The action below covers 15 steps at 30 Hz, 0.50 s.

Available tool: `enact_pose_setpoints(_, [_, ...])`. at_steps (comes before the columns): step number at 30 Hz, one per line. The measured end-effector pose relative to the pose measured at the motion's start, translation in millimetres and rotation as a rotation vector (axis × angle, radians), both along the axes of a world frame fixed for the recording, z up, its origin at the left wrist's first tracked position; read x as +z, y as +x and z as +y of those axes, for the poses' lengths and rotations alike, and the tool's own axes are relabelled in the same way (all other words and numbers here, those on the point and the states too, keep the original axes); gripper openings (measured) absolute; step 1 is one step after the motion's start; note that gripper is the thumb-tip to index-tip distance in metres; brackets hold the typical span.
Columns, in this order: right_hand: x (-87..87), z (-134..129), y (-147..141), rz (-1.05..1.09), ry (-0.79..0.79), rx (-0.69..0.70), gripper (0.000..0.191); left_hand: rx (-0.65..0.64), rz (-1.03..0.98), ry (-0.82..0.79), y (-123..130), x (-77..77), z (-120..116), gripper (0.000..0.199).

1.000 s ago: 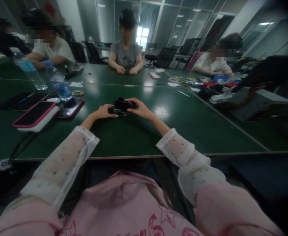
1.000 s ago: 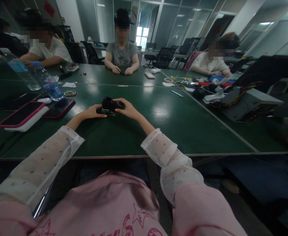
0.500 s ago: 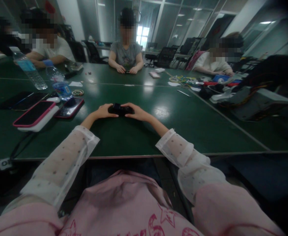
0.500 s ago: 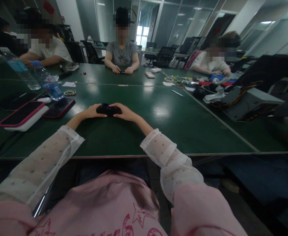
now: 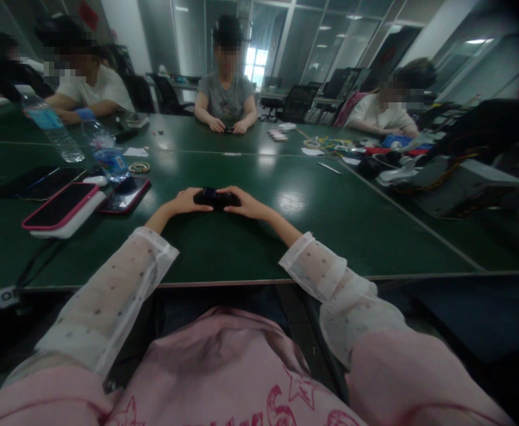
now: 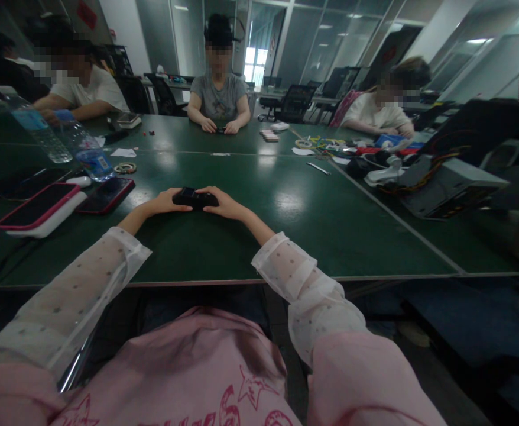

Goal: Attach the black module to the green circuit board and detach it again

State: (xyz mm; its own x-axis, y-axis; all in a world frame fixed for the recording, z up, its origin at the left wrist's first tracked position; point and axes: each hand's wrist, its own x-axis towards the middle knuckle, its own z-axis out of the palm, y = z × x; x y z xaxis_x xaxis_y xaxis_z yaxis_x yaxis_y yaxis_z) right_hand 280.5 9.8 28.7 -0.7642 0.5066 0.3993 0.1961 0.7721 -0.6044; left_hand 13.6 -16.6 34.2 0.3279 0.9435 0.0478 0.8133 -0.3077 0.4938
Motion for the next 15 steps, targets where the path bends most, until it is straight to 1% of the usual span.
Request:
enact_pose_setpoints(5, [0.6, -0.9, 0.5, -0.011, -0.005, -0.001, 0.056, 0.0, -0.006, -0.004, -0.6, -0.6, 1.2, 0.08])
enact_pose_setpoints(10, [-0.6, 0.8, 0.6, -0.017, -0.016, -0.002, 0.056, -0.008, -0.007, -0.011, 0.1, 1.6, -0.7, 0.074])
enact_pose_setpoints(15, [-2.5, 2.9, 0.2, -0.009, -0.002, 0.001, 0.057, -0.005, -0.002, -0.002, -0.2, 1.1, 0.0, 0.074])
